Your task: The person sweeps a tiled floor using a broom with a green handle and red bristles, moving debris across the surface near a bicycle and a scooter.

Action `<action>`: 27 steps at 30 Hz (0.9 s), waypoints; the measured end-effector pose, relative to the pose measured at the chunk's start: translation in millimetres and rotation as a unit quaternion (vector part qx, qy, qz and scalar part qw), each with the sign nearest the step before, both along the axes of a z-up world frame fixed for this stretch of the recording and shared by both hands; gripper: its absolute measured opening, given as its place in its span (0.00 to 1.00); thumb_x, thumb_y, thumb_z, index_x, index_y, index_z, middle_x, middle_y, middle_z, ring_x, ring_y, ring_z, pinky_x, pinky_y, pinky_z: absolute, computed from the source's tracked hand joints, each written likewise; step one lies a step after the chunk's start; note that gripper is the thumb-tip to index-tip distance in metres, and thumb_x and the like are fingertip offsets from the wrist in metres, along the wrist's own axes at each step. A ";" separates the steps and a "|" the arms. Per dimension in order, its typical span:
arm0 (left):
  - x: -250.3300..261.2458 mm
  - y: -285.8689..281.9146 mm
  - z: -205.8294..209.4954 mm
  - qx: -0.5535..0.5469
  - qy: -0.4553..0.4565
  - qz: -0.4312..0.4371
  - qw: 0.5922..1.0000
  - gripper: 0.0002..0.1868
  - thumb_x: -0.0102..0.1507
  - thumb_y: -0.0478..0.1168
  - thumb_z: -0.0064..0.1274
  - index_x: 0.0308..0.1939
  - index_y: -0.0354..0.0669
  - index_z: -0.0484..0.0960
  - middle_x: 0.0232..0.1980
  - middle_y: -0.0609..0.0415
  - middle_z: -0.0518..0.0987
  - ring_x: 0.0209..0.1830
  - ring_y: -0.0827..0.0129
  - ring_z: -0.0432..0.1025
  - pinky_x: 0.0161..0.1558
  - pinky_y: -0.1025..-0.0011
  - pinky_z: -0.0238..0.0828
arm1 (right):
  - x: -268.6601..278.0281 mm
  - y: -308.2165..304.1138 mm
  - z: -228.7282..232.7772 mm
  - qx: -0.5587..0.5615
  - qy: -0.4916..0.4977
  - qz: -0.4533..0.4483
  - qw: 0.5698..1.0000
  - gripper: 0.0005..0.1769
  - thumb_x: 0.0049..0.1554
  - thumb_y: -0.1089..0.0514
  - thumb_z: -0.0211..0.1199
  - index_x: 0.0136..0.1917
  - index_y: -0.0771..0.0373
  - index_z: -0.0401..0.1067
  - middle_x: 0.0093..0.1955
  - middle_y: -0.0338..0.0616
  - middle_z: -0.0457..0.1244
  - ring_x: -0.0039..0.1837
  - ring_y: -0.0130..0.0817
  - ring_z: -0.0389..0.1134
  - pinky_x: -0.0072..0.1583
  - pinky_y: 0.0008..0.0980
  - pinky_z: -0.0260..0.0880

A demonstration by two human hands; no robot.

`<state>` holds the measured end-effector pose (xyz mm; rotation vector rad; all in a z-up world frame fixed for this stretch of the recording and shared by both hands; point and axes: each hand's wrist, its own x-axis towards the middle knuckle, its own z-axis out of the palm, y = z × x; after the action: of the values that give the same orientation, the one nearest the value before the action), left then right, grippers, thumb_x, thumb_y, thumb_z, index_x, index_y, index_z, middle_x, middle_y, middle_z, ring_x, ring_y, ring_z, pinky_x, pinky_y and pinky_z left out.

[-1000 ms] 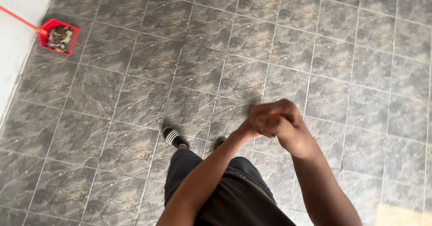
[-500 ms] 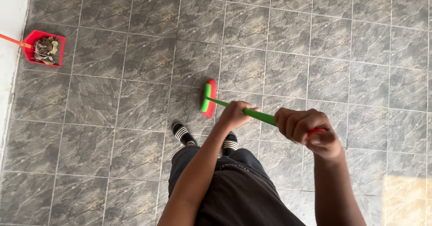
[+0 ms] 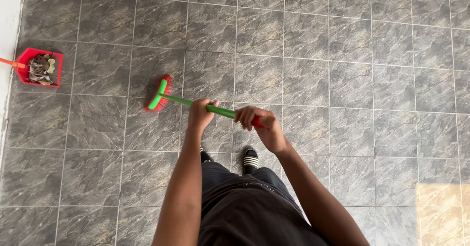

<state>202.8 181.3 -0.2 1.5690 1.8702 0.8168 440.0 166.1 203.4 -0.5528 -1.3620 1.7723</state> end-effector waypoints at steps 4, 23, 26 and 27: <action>29.5 14.2 32.3 -0.026 -0.039 -0.018 0.999 0.27 0.70 0.52 0.52 0.18 0.46 0.73 0.14 0.60 0.68 0.12 0.73 0.57 0.20 0.67 0.57 | 15.7 14.0 28.5 0.058 0.029 -0.032 0.997 0.38 0.69 0.27 0.34 0.32 0.54 0.59 0.31 0.39 0.52 0.40 0.37 0.55 0.61 0.43 0.63; 325.5 -6.8 30.5 0.080 -0.251 -0.303 0.916 0.10 0.65 0.44 0.54 0.33 0.43 0.78 0.27 0.57 0.78 0.28 0.72 0.74 0.37 0.67 0.75 | 151.1 -18.1 114.2 0.058 -0.195 0.002 0.979 0.17 0.55 0.53 0.55 0.27 0.62 0.63 0.28 0.40 0.55 0.32 0.29 0.53 0.35 0.31 0.55; 312.1 -5.8 19.3 0.017 -0.190 -0.315 0.930 0.10 0.60 0.45 0.57 0.35 0.43 0.80 0.31 0.56 0.81 0.32 0.70 0.77 0.33 0.65 0.78 | 158.4 -17.7 112.1 0.047 -0.190 0.004 0.981 0.15 0.53 0.54 0.54 0.27 0.61 0.62 0.29 0.40 0.56 0.34 0.30 0.54 0.39 0.33 0.56; 303.8 -2.3 23.8 -0.028 -0.165 -0.303 0.938 0.10 0.60 0.45 0.57 0.33 0.43 0.80 0.31 0.55 0.82 0.31 0.69 0.77 0.33 0.63 0.77 | 160.2 -15.0 111.4 0.050 -0.179 0.003 0.983 0.14 0.52 0.54 0.54 0.27 0.61 0.62 0.29 0.39 0.57 0.34 0.30 0.56 0.40 0.34 0.58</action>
<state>506.6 178.9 23.7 1.7095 1.0685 0.6758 600.1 151.1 314.9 -0.8414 -1.6867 1.6497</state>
